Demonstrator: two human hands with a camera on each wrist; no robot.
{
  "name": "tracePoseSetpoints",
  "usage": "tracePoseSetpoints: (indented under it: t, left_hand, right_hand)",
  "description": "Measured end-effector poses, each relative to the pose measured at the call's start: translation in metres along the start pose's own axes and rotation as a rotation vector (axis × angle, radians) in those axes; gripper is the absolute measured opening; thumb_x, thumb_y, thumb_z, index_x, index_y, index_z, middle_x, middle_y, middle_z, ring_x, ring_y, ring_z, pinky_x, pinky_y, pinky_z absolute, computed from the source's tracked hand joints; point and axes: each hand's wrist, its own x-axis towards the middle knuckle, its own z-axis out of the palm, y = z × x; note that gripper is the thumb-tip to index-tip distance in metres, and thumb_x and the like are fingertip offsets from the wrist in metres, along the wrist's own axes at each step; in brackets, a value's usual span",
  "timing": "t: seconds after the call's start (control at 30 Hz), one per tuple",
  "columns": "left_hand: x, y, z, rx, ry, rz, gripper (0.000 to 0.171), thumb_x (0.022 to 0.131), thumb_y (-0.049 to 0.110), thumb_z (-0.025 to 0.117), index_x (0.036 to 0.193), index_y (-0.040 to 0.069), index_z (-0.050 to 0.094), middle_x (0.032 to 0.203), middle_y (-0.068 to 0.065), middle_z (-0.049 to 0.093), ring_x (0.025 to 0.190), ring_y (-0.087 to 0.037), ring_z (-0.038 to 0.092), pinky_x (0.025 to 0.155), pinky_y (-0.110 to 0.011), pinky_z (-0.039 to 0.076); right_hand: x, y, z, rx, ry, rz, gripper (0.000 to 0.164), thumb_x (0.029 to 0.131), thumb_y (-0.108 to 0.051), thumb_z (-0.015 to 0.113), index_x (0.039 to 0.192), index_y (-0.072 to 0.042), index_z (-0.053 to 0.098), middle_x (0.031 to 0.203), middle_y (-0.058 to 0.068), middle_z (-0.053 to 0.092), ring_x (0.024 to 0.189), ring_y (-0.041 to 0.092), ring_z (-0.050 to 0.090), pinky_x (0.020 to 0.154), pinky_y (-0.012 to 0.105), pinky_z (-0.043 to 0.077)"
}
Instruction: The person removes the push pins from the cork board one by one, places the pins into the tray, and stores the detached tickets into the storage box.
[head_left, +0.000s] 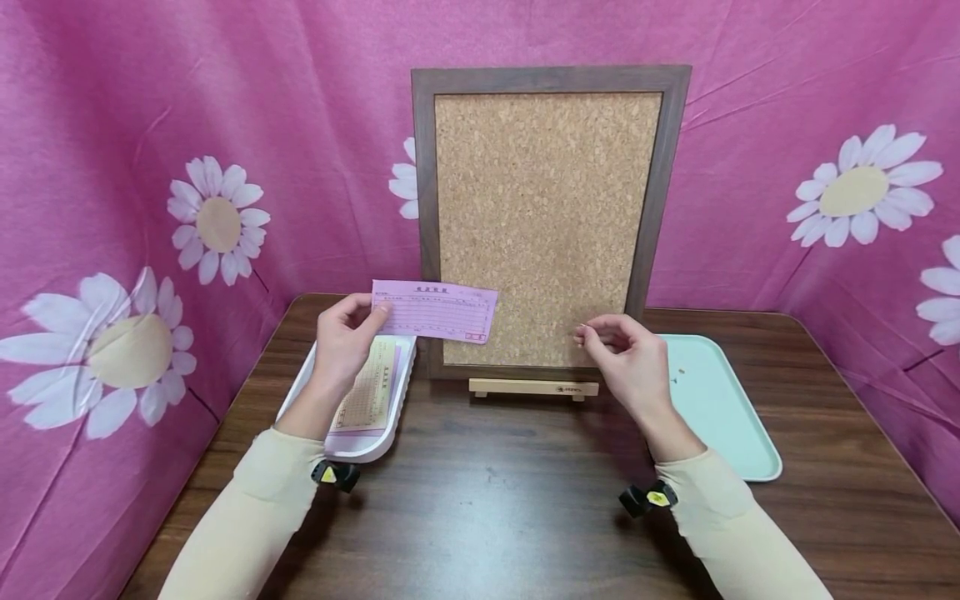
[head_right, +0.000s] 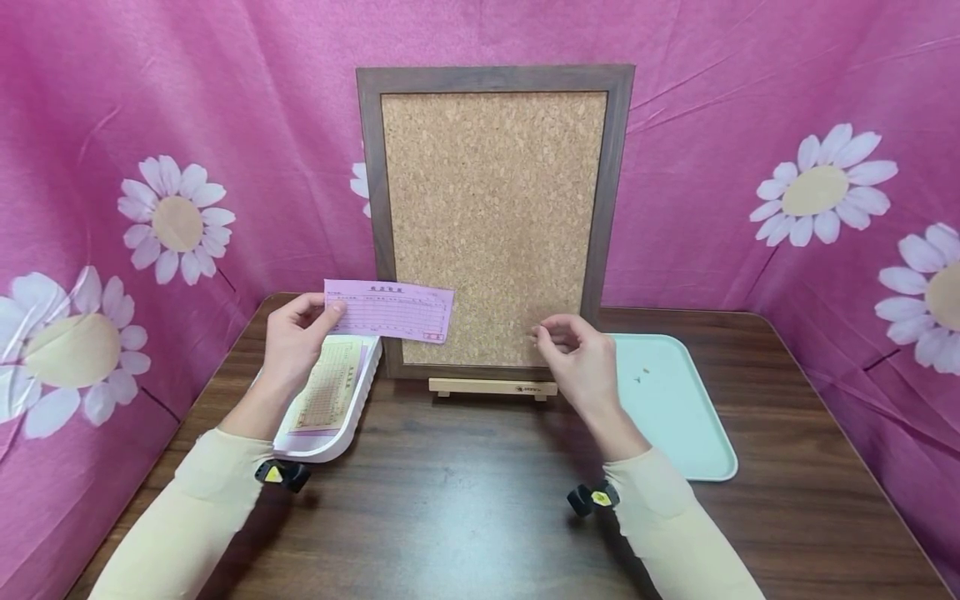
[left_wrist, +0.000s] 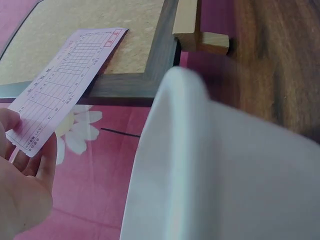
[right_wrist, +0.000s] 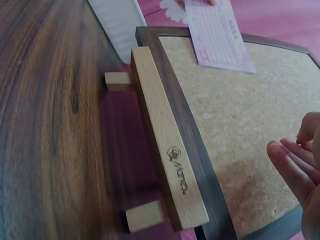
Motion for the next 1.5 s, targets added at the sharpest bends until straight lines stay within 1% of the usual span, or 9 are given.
tracePoseSetpoints:
  t: [0.17,0.37,0.5,0.6,0.7,0.83,0.97,1.23,1.5]
  left_hand:
    - [0.001,0.005,-0.008,0.003,0.034,0.030,0.019,0.099,-0.001,0.073,0.111,-0.015,0.072,0.077,0.020,0.073,0.072,0.000,0.063,0.067,-0.018,0.053]
    - [0.002,0.008,-0.018,-0.029,0.080,0.054,0.007,0.098,0.000,0.075,0.102,-0.004,0.078,0.073,0.015,0.071,0.067,-0.001,0.059,0.063,-0.017,0.049]
    - [0.003,0.010,-0.024,-0.052,0.097,0.092,0.007,0.096,-0.002,0.075,0.101,-0.007,0.077,0.070,0.013,0.069,0.064,-0.001,0.057,0.059,-0.017,0.047]
    - [0.004,0.011,-0.027,-0.065,0.117,0.110,0.007,0.095,-0.002,0.076,0.100,-0.007,0.078,0.068,0.013,0.068,0.061,-0.001,0.055,0.057,-0.017,0.045]
    - [0.004,0.013,-0.030,-0.088,0.148,0.117,0.005,0.094,-0.002,0.077,0.097,-0.001,0.081,0.067,0.012,0.066,0.061,-0.001,0.053,0.057,-0.016,0.043]
    - [0.005,0.015,-0.035,-0.136,0.182,0.133,0.016,0.093,-0.004,0.077,0.091,0.011,0.082,0.067,0.010,0.066,0.061,-0.002,0.052,0.058,-0.016,0.042]
    - [0.007,0.017,-0.038,-0.144,0.206,0.156,0.024,0.093,-0.005,0.076,0.089,0.018,0.082,0.067,0.010,0.064,0.061,-0.003,0.050,0.058,-0.016,0.042]
    - [0.006,0.021,-0.045,-0.266,0.222,0.153,0.023,0.093,-0.010,0.074,0.088,0.011,0.082,0.074,0.004,0.074,0.066,-0.004,0.066,0.067,-0.018,0.060]
    - [0.008,0.020,-0.047,-0.338,0.237,0.145,0.027,0.092,-0.014,0.072,0.085,0.011,0.081,0.073,0.003,0.075,0.063,-0.006,0.069,0.061,-0.018,0.058]
  right_hand:
    - [-0.001,0.001,-0.008,0.000,0.013,-0.004,0.005,0.095,0.011,0.069,0.098,0.013,0.073,0.089,0.033,0.077,0.076,-0.009,0.074,0.070,0.009,0.058]
    - [-0.005,0.004,-0.017,-0.023,0.029,0.014,0.005,0.096,0.009,0.070,0.098,0.011,0.074,0.090,0.033,0.077,0.076,-0.009,0.074,0.069,0.009,0.058]
    - [-0.006,0.006,-0.024,-0.032,0.042,0.022,0.005,0.095,0.009,0.070,0.098,0.011,0.074,0.091,0.033,0.077,0.076,-0.009,0.074,0.068,0.009,0.058]
    - [-0.006,0.007,-0.028,-0.030,0.055,0.031,0.005,0.095,0.009,0.070,0.097,0.011,0.074,0.089,0.027,0.080,0.075,-0.007,0.075,0.068,0.010,0.058]
    - [-0.007,0.010,-0.033,-0.037,0.062,0.036,0.004,0.096,0.008,0.071,0.096,0.010,0.074,0.087,0.012,0.083,0.075,-0.006,0.075,0.068,0.011,0.059]
    - [-0.009,0.014,-0.038,-0.044,0.071,0.035,0.003,0.096,0.008,0.071,0.096,0.010,0.073,0.085,-0.009,0.081,0.074,-0.006,0.076,0.069,0.011,0.059]
    - [-0.010,0.016,-0.042,-0.012,0.073,0.046,0.005,0.095,0.010,0.069,0.098,0.013,0.072,0.085,-0.020,0.078,0.074,-0.006,0.076,0.071,0.013,0.060]
    - [-0.014,0.020,-0.051,-0.034,0.075,0.063,0.006,0.096,0.010,0.071,0.100,0.014,0.072,0.085,-0.028,0.075,0.076,-0.007,0.075,0.072,0.012,0.060]
    - [-0.015,0.024,-0.058,-0.030,0.071,0.063,0.008,0.095,0.012,0.070,0.103,0.016,0.071,0.087,-0.024,0.077,0.078,-0.006,0.076,0.072,0.012,0.060]
